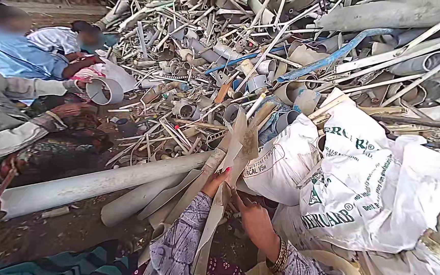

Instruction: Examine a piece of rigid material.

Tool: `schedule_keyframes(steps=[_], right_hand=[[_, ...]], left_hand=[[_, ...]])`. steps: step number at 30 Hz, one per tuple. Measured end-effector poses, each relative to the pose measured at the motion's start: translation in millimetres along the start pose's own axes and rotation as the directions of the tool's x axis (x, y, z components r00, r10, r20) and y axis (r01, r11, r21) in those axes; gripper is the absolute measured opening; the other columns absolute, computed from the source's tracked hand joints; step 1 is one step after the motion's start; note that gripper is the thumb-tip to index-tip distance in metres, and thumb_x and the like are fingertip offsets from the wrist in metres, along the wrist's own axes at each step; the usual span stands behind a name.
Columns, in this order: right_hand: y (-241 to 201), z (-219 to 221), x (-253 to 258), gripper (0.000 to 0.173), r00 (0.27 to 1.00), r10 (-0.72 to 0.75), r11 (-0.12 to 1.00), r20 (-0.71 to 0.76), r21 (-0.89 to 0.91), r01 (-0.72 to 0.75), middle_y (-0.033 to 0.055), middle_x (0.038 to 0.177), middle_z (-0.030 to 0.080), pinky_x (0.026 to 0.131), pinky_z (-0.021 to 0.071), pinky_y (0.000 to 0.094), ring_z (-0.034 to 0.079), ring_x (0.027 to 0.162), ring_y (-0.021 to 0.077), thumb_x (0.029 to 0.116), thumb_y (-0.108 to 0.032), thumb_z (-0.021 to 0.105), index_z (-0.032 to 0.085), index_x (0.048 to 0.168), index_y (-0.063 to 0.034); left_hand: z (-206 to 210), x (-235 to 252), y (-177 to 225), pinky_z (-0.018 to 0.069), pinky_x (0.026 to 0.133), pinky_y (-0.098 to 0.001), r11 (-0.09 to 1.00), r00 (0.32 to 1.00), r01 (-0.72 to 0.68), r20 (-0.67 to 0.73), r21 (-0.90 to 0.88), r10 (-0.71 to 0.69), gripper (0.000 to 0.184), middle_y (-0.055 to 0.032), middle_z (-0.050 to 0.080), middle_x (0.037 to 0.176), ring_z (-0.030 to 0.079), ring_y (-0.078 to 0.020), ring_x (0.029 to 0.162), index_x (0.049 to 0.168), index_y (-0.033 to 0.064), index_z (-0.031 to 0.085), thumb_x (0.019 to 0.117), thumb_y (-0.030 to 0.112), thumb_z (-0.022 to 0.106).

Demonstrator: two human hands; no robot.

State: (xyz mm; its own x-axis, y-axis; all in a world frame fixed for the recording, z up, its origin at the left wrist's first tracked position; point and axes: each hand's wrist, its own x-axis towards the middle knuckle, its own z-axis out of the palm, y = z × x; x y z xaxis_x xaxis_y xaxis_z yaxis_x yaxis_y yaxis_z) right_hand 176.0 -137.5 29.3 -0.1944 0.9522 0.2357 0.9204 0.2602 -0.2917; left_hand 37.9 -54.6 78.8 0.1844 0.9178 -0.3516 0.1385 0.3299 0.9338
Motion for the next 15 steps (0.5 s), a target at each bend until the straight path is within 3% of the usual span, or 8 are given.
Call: schedule_keyframes(steps=[2,4,6,8,10,11,13,15], right_hand=[[-1,2,1,0.059,1.0,-0.019,1.0,-0.005,0.0,0.019,0.024,0.082,0.071,0.053,0.0546,0.0523,0.07,0.063,0.0429,0.084,0.009,0.063,0.064,0.14,-0.0085],[8,-2,23,0.057,0.994,0.099,0.995,0.052,-0.021,-0.098,0.0255,0.086,0.071,0.059,0.0537,0.0538,0.07,0.069,0.0448,0.0924,0.006,0.056,0.058,0.147,-0.0106],[22,-10,50,0.059,0.952,0.279,0.96,0.129,-0.053,-0.274,0.028,0.101,0.071,0.069,0.0541,0.0557,0.071,0.081,0.047,0.0981,0.005,0.048,0.047,0.155,-0.0128],[30,-17,63,0.059,0.893,0.409,0.912,0.186,-0.082,-0.401,0.0281,0.109,0.07,0.077,0.0538,0.0562,0.07,0.093,0.0474,0.1015,0.004,0.042,0.042,0.158,-0.0132],[27,-13,55,0.058,0.892,0.403,0.915,0.207,-0.099,-0.391,0.0277,0.111,0.069,0.077,0.0544,0.0545,0.07,0.093,0.0458,0.1025,0.002,0.042,0.038,0.159,-0.0109],[22,-8,43,0.058,0.917,0.349,0.937,0.191,-0.084,-0.339,0.0284,0.108,0.069,0.074,0.0548,0.0545,0.071,0.088,0.0461,0.1011,0.003,0.045,0.04,0.157,-0.0076],[2,0,15,0.055,0.966,0.197,0.98,0.169,-0.049,-0.191,0.0288,0.1,0.07,0.065,0.0559,0.0541,0.071,0.078,0.0464,0.097,0.003,0.053,0.049,0.151,-0.0029],[-17,-6,-1,0.06,0.957,0.111,0.994,0.267,-0.011,-0.112,0.03,0.107,0.069,0.067,0.0558,0.0545,0.071,0.083,0.0479,0.0944,0.007,0.055,0.047,0.153,-0.0048]], left_hand=[[-1,3,-3,0.0369,0.112,-0.0376,0.999,0.998,-0.006,-0.07,-0.035,0.004,0.046,-0.0301,0.048,0.144,0.05,-0.0261,0.133,0.139,-0.0149,0.045,0.1114,0.022,0.038],[2,-2,-3,0.0429,0.107,-0.0391,0.999,0.999,0.014,-0.051,-0.031,-0.016,0.046,-0.0291,0.052,0.139,0.056,-0.0262,0.125,0.139,-0.0129,0.046,0.1113,0.023,0.039],[11,-8,-3,0.055,0.085,-0.0395,0.998,0.998,0.057,0.025,0.011,-0.057,0.046,-0.0234,0.06,0.122,0.065,-0.0234,0.098,0.14,-0.008,0.046,0.1107,0.027,0.042],[21,-10,-4,0.057,0.069,-0.0387,0.993,0.989,0.115,0.094,0.038,-0.118,0.046,-0.02,0.062,0.105,0.066,-0.0228,0.078,0.135,-0.0077,0.047,0.1106,0.031,0.043],[23,-9,-3,0.0571,0.074,-0.0402,0.99,0.986,0.129,0.104,0.051,-0.134,0.047,-0.0216,0.063,0.109,0.067,-0.0244,0.084,0.135,-0.0077,0.048,0.1107,0.032,0.042],[22,-7,-3,0.0549,0.085,-0.0399,0.992,0.989,0.112,0.088,0.055,-0.117,0.046,-0.0233,0.061,0.119,0.065,-0.0245,0.098,0.136,-0.0085,0.049,0.1108,0.03,0.042],[14,1,-6,0.0389,0.111,-0.0395,0.998,0.999,0.052,0.018,-0.025,-0.052,0.046,-0.0294,0.052,0.142,0.053,-0.0277,0.13,0.139,-0.0134,0.047,0.1108,0.023,0.041],[6,8,-10,0.0369,0.113,-0.0382,0.994,0.995,0.003,-0.099,-0.105,-0.013,0.046,-0.0292,0.049,0.145,0.05,-0.0267,0.134,0.139,-0.014,0.046,0.1108,0.022,0.041]])
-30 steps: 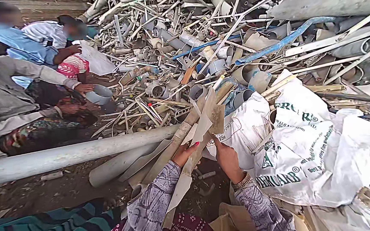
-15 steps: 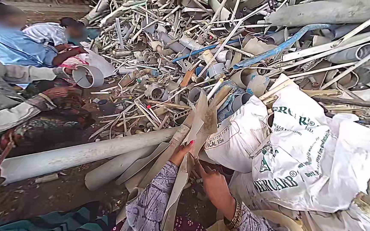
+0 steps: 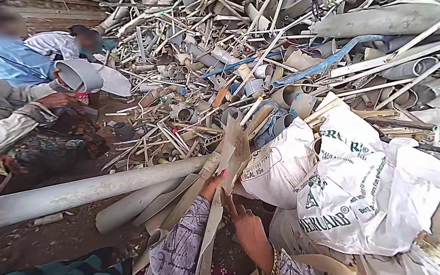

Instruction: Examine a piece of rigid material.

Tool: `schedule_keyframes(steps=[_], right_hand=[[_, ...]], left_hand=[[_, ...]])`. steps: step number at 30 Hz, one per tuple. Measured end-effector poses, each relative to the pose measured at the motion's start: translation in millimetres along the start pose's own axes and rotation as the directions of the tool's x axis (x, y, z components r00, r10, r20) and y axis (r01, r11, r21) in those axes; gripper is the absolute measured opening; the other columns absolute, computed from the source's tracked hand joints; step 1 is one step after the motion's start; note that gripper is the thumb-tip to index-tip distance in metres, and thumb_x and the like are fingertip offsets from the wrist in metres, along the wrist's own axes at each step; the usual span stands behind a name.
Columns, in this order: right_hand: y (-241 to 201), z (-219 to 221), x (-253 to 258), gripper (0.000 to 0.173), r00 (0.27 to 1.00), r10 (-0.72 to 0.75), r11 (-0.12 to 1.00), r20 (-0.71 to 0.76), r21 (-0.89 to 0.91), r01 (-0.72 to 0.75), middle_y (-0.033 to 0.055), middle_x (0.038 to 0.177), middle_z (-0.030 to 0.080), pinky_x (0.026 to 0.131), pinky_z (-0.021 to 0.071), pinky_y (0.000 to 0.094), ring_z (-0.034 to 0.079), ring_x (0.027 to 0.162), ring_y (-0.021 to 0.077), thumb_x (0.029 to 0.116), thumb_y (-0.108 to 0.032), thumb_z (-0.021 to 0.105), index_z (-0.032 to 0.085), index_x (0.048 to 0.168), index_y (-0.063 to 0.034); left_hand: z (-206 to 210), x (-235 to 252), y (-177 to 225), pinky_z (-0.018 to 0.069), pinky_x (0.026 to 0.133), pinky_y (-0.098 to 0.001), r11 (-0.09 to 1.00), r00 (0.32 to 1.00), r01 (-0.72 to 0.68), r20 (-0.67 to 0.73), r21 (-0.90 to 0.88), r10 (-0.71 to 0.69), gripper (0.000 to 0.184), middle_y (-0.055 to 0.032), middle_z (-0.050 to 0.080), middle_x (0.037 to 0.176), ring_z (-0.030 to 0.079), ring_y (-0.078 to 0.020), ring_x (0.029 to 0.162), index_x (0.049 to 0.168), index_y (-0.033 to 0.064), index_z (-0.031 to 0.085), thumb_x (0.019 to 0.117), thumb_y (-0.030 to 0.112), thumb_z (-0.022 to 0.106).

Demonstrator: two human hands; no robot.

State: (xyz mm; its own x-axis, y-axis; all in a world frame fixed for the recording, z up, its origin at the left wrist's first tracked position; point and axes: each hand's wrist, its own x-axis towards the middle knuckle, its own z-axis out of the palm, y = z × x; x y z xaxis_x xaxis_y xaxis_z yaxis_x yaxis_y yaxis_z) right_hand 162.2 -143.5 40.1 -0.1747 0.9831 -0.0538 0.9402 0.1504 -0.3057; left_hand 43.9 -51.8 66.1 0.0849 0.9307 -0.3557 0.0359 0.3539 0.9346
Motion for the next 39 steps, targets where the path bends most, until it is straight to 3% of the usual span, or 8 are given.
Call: schedule_keyframes(steps=[4,8,14,20,25,29,35,39], right_hand=[[14,4,29,0.055,0.969,-0.012,1.0,-0.245,-0.027,0.006,0.0269,0.091,0.07,0.058,0.0554,0.0514,0.07,0.07,0.044,0.0932,0.003,0.058,0.056,0.147,-0.0071],[34,-19,60,0.059,0.957,0.223,0.974,-0.185,0.007,-0.226,0.0292,0.106,0.07,0.07,0.0552,0.0543,0.071,0.083,0.046,0.0988,0.004,0.047,0.044,0.156,-0.0092],[-3,-8,-2,0.061,0.998,-0.03,1.0,-0.057,-0.002,0.03,0.0281,0.104,0.071,0.065,0.0567,0.0546,0.072,0.078,0.046,0.0917,0.007,0.058,0.05,0.151,-0.0029],[20,-14,45,0.057,0.963,0.066,0.998,-0.263,-0.001,-0.068,0.0272,0.093,0.071,0.063,0.0552,0.0532,0.071,0.073,0.0454,0.094,0.006,0.053,0.053,0.149,-0.0057],[6,7,5,0.057,0.92,-0.119,0.992,-0.372,-0.084,0.095,0.0216,0.082,0.072,0.048,0.055,0.0457,0.07,0.057,0.0369,0.081,0.006,0.067,0.064,0.138,0.0],[22,-8,27,0.056,0.925,-0.038,0.999,-0.379,-0.032,0.028,0.0238,0.081,0.071,0.052,0.0538,0.0504,0.069,0.06,0.0413,0.0872,0.006,0.062,0.061,0.142,-0.0041],[7,2,5,0.063,0.892,-0.157,0.988,-0.423,-0.071,0.139,0.0208,0.081,0.072,0.047,0.0543,0.0455,0.069,0.055,0.0359,0.0748,0.008,0.07,0.065,0.137,-0.0004],[22,-3,27,0.057,0.912,-0.056,0.998,-0.407,-0.021,0.051,0.023,0.08,0.07,0.052,0.054,0.0506,0.069,0.059,0.0409,0.0838,0.008,0.063,0.063,0.14,-0.0018]], left_hand=[[-2,-8,5,0.0347,0.115,-0.0386,1.0,1.0,-0.011,-0.019,-0.005,0.011,0.048,-0.031,0.045,0.148,0.047,-0.0282,0.138,0.142,-0.0151,0.042,0.1111,0.021,0.039],[13,-21,9,0.0552,0.079,-0.0412,0.991,0.984,0.092,0.142,0.1,-0.105,0.047,-0.0226,0.06,0.116,0.065,-0.0245,0.091,0.136,-0.0078,0.047,0.1118,0.031,0.038],[-1,-4,5,0.0337,0.116,-0.0377,1.0,0.999,0.013,0.05,-0.009,-0.013,0.048,-0.0285,0.043,0.151,0.046,-0.0263,0.139,0.145,-0.0125,0.04,0.1125,0.022,0.033],[1,-19,5,0.0492,0.098,-0.0386,0.999,0.995,0.023,0.095,0.03,-0.026,0.045,-0.0232,0.056,0.132,0.059,-0.0217,0.116,0.14,-0.0081,0.046,0.1121,0.025,0.034],[3,-9,9,0.0301,0.117,-0.0359,0.996,0.994,-0.056,0.103,0.066,0.049,0.048,-0.0283,0.04,0.153,0.042,-0.0242,0.142,0.147,-0.0133,0.037,0.1125,0.02,0.029],[3,-15,14,0.0386,0.11,-0.0307,0.998,0.995,-0.035,0.092,0.061,0.029,0.045,-0.0231,0.049,0.144,0.051,-0.0161,0.129,0.143,-0.0101,0.042,0.1125,0.02,0.029],[1,-11,16,0.0314,0.117,-0.0355,0.997,0.993,-0.045,0.108,0.057,0.038,0.048,-0.0277,0.04,0.153,0.043,-0.0237,0.141,0.147,-0.0122,0.037,0.1125,0.02,0.03],[2,-11,15,0.0287,0.118,-0.0361,0.989,0.988,-0.044,0.155,0.144,0.022,0.049,-0.0287,0.038,0.155,0.04,-0.0248,0.144,0.148,-0.0135,0.036,0.1123,0.02,0.028]])
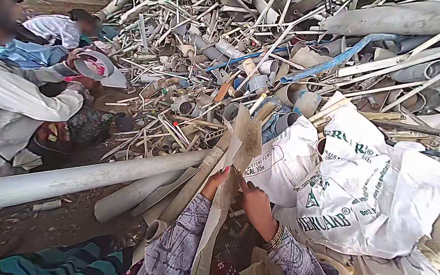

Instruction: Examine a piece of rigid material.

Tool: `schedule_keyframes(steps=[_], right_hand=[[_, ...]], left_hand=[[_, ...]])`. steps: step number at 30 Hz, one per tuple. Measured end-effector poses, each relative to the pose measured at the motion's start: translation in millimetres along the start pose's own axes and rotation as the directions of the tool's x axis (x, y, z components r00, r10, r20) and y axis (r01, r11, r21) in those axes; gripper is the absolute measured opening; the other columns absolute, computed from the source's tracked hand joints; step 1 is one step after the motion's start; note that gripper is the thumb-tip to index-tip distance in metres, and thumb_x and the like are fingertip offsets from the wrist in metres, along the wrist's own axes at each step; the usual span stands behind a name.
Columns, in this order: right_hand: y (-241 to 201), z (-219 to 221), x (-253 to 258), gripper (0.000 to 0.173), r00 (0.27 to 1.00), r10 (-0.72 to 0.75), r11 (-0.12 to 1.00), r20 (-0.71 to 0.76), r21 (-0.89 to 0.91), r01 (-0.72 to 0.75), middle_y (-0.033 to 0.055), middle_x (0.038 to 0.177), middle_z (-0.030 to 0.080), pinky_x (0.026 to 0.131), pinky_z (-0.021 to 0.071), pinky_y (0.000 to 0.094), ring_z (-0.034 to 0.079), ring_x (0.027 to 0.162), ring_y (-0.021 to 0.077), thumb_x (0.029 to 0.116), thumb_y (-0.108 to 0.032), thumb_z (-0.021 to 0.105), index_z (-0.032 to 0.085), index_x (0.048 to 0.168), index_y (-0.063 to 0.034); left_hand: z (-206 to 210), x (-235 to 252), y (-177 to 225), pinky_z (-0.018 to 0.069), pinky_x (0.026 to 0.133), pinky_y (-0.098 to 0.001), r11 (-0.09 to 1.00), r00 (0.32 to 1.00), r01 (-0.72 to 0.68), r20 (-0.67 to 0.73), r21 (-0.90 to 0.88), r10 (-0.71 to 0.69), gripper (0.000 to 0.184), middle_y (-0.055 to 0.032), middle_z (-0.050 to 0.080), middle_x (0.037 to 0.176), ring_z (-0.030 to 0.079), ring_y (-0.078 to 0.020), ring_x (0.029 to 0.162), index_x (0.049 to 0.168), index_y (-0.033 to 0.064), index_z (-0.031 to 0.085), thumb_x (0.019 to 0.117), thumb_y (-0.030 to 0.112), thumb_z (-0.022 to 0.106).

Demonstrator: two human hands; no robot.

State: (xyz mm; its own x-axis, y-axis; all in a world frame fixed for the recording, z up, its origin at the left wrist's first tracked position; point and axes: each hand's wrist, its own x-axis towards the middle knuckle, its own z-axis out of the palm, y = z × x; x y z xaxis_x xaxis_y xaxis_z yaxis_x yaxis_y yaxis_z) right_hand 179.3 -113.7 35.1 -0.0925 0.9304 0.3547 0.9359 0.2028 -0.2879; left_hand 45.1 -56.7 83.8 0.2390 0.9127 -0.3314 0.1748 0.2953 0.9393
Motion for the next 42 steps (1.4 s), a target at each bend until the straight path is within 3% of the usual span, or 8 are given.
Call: schedule_keyframes(steps=[8,14,18,21,25,29,36,42], right_hand=[[0,0,2,0.055,0.998,0.043,0.999,0.046,0.006,-0.043,0.0239,0.083,0.072,0.056,0.0544,0.0524,0.07,0.064,0.0428,0.0873,0.007,0.061,0.061,0.142,-0.0032],[-12,0,-20,0.057,0.996,-0.086,0.996,0.02,0.002,0.086,0.0202,0.078,0.071,0.048,0.0543,0.0478,0.068,0.056,0.0378,0.0795,0.008,0.065,0.066,0.136,-0.002],[12,-7,26,0.057,0.967,0.204,0.978,0.152,-0.075,-0.195,0.0275,0.095,0.071,0.063,0.0536,0.0539,0.07,0.074,0.0456,0.096,0.005,0.049,0.051,0.151,-0.0094],[24,-18,44,0.057,0.899,0.365,0.931,0.241,-0.124,-0.344,0.0283,0.11,0.071,0.076,0.0538,0.0575,0.071,0.092,0.0476,0.0999,0.004,0.042,0.044,0.155,-0.0092],[-4,-5,-8,0.058,0.98,0.094,0.995,0.175,-0.034,-0.089,0.0271,0.092,0.071,0.06,0.055,0.0528,0.071,0.07,0.0445,0.0906,0.009,0.056,0.054,0.147,-0.0014],[-31,5,-46,0.062,0.974,-0.225,0.974,-0.021,0.027,0.226,0.0169,0.073,0.067,0.041,0.0507,0.0405,0.065,0.048,0.0305,0.0721,0.004,0.07,0.068,0.133,-0.0041],[-9,16,5,0.058,0.985,-0.101,0.99,-0.139,0.087,0.114,0.0239,0.08,0.07,0.046,0.0517,0.0474,0.067,0.053,0.0389,0.079,0.012,0.064,0.065,0.136,-0.0005],[-18,20,-39,0.057,0.96,-0.233,0.963,-0.152,0.098,0.25,0.0159,0.07,0.065,0.038,0.048,0.0382,0.062,0.045,0.0289,0.0745,0.002,0.065,0.07,0.131,-0.0046]], left_hand=[[2,-2,-5,0.0387,0.109,-0.0304,0.994,1.0,-0.023,-0.018,-0.104,0.022,0.046,-0.0249,0.048,0.144,0.052,-0.0155,0.128,0.143,-0.0117,0.041,0.1125,0.021,0.029],[-6,6,-7,0.0325,0.116,-0.0362,0.998,0.999,-0.008,-0.052,-0.058,0.005,0.049,-0.0293,0.042,0.15,0.044,-0.0242,0.14,0.144,-0.0137,0.04,0.1123,0.022,0.033],[7,-11,-4,0.0557,0.078,-0.033,0.997,0.998,0.063,0.026,-0.045,-0.062,0.045,-0.018,0.059,0.117,0.065,-0.0175,0.091,0.141,-0.0051,0.044,0.1108,0.028,0.04],[12,-10,-6,0.0578,0.075,-0.043,0.993,0.983,0.119,0.141,-0.024,-0.114,0.049,-0.0236,0.06,0.117,0.067,-0.0271,0.088,0.142,-0.0068,0.042,0.1103,0.031,0.042],[1,-4,-5,0.0355,0.113,-0.0346,0.998,1.0,-0.002,0.006,-0.056,0.003,0.045,-0.0282,0.049,0.146,0.05,-0.0228,0.133,0.143,-0.0137,0.043,0.1106,0.018,0.04],[-25,13,-14,0.0589,0.075,-0.0397,0.91,0.983,-0.07,-0.185,-0.408,-0.007,0.046,-0.0168,0.065,0.109,0.069,-0.0217,0.09,0.138,-0.0023,0.046,0.1126,0.031,0.027],[-9,2,-13,0.0478,0.095,-0.0235,0.94,0.946,-0.252,-0.261,-0.229,0.191,0.047,-0.0176,0.055,0.129,0.057,-0.0054,0.107,0.144,-0.0115,0.036,0.1074,0.019,0.033],[-19,5,-14,0.0591,0.077,-0.0239,0.838,0.923,-0.338,-0.326,-0.429,0.206,0.044,-0.0037,0.065,0.103,0.068,-0.004,0.086,0.141,-0.0044,0.032,0.1057,0.022,0.028]])
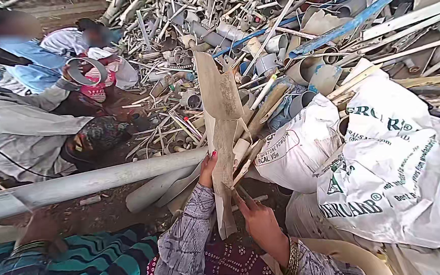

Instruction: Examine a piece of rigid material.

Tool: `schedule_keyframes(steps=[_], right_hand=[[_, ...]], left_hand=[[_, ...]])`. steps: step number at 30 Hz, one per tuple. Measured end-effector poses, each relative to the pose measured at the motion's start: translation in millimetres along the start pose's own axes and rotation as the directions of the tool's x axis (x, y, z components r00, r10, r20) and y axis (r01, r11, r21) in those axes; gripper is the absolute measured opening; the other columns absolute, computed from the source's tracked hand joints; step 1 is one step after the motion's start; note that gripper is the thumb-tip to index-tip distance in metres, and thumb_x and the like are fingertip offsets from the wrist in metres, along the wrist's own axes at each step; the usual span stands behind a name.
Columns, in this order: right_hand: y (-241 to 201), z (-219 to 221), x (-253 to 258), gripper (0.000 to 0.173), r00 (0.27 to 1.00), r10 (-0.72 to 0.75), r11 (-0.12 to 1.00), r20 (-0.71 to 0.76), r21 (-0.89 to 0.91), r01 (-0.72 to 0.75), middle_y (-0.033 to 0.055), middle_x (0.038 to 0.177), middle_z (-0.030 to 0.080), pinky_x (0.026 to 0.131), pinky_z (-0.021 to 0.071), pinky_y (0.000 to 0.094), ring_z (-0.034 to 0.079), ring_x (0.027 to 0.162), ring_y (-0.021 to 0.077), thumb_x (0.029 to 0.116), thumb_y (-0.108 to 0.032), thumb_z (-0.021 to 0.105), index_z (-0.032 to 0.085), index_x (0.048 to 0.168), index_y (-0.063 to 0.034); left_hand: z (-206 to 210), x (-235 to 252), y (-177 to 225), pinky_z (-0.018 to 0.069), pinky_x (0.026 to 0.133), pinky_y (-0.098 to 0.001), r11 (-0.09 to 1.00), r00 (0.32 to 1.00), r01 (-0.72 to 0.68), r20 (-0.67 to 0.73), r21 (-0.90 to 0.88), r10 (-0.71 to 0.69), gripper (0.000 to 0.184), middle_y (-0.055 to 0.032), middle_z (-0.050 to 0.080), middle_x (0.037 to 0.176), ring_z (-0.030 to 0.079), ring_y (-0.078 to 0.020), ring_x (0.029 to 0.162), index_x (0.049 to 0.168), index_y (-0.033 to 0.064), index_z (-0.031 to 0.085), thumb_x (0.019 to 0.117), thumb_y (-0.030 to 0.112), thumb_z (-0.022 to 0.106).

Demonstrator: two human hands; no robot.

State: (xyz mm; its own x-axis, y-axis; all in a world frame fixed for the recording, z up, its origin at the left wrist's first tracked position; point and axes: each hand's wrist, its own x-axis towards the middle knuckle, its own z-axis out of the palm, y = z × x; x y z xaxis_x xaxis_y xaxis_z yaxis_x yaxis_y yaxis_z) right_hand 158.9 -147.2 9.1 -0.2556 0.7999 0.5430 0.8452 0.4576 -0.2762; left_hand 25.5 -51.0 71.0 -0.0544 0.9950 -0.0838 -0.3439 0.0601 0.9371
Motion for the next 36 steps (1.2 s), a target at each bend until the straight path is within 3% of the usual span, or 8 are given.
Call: schedule_keyframes(steps=[3,7,11,19,23,27,31,36], right_hand=[[17,-4,34,0.063,0.993,0.114,0.993,-0.013,0.02,-0.114,0.0222,0.078,0.069,0.044,0.0509,0.0466,0.066,0.052,0.0376,0.0729,0.01,0.068,0.066,0.135,-0.0017],[-4,-6,19,0.06,0.997,0.068,0.988,-0.04,0.143,-0.062,0.0177,0.074,0.07,0.043,0.0515,0.0428,0.066,0.05,0.0323,0.0717,0.005,0.062,0.067,0.131,0.0035],[19,-10,26,0.063,0.988,0.155,0.978,-0.003,0.143,-0.153,0.0238,0.078,0.07,0.047,0.0517,0.0502,0.066,0.054,0.0401,0.0748,0.012,0.062,0.063,0.137,0.0033],[26,-4,31,0.057,0.987,0.132,0.983,-0.088,0.142,-0.118,0.0212,0.076,0.069,0.044,0.0502,0.0475,0.065,0.05,0.0366,0.0768,0.009,0.059,0.065,0.134,0.0037],[8,-7,25,0.062,0.995,0.044,0.983,-0.086,0.181,-0.028,0.0181,0.073,0.069,0.043,0.0502,0.0432,0.064,0.049,0.0323,0.0714,0.005,0.059,0.066,0.133,0.0043],[30,-6,34,0.055,0.984,0.106,0.989,-0.145,0.121,-0.088,0.0194,0.07,0.068,0.042,0.0483,0.045,0.063,0.047,0.0341,0.0776,0.007,0.056,0.067,0.132,0.0045],[5,-6,21,0.054,0.989,0.001,0.988,-0.145,0.153,0.022,0.0148,0.07,0.068,0.041,0.0486,0.0385,0.063,0.047,0.0282,0.0757,0.001,0.055,0.069,0.128,0.0036],[22,-10,35,0.054,0.988,0.098,0.987,-0.118,0.135,-0.082,0.02,0.073,0.069,0.043,0.0499,0.046,0.065,0.05,0.0349,0.0785,0.007,0.056,0.067,0.131,0.0041]], left_hand=[[7,-6,-8,0.0526,0.084,-0.0158,0.995,0.998,-0.054,-0.018,0.08,0.055,0.045,-0.0038,0.06,0.107,0.062,0.0044,0.091,0.139,-0.0101,0.035,0.1043,0.019,0.035],[7,0,-17,0.0571,0.086,-0.0296,1.0,0.999,-0.006,0.049,0.026,0.004,0.056,-0.0091,0.061,0.112,0.065,-0.0069,0.094,0.141,-0.0094,0.031,0.0994,0.026,0.039],[16,-8,-20,0.0538,0.083,-0.0172,0.998,0.998,-0.058,0.013,0.0,0.058,0.049,-0.0026,0.06,0.103,0.062,0.0036,0.089,0.135,-0.0119,0.032,0.0998,0.021,0.039],[21,-13,-16,0.0508,0.086,-0.013,0.993,0.994,-0.105,-0.032,-0.044,0.104,0.048,-0.0019,0.057,0.108,0.06,0.0084,0.092,0.138,-0.0127,0.029,0.102,0.017,0.04],[11,-6,-23,0.0551,0.089,-0.0235,0.993,0.993,-0.078,0.082,-0.084,0.085,0.068,-0.0045,0.062,0.112,0.064,-0.0006,0.097,0.142,-0.0114,0.024,0.0936,0.031,0.047],[21,-14,-19,0.0524,0.085,-0.0136,0.989,0.994,-0.107,0.015,-0.101,0.109,0.047,0.0018,0.06,0.103,0.061,0.0086,0.09,0.135,-0.011,0.03,0.0992,0.016,0.043],[10,-7,-19,0.0547,0.09,-0.0236,0.993,0.992,-0.058,0.104,-0.107,0.07,0.065,-0.004,0.06,0.114,0.063,-0.0004,0.099,0.142,-0.01,0.023,0.0949,0.029,0.044],[17,-14,-17,0.052,0.086,-0.0143,0.985,0.992,-0.123,0.017,-0.119,0.126,0.049,0.0012,0.06,0.105,0.061,0.0076,0.092,0.135,-0.0119,0.03,0.0987,0.018,0.042]])
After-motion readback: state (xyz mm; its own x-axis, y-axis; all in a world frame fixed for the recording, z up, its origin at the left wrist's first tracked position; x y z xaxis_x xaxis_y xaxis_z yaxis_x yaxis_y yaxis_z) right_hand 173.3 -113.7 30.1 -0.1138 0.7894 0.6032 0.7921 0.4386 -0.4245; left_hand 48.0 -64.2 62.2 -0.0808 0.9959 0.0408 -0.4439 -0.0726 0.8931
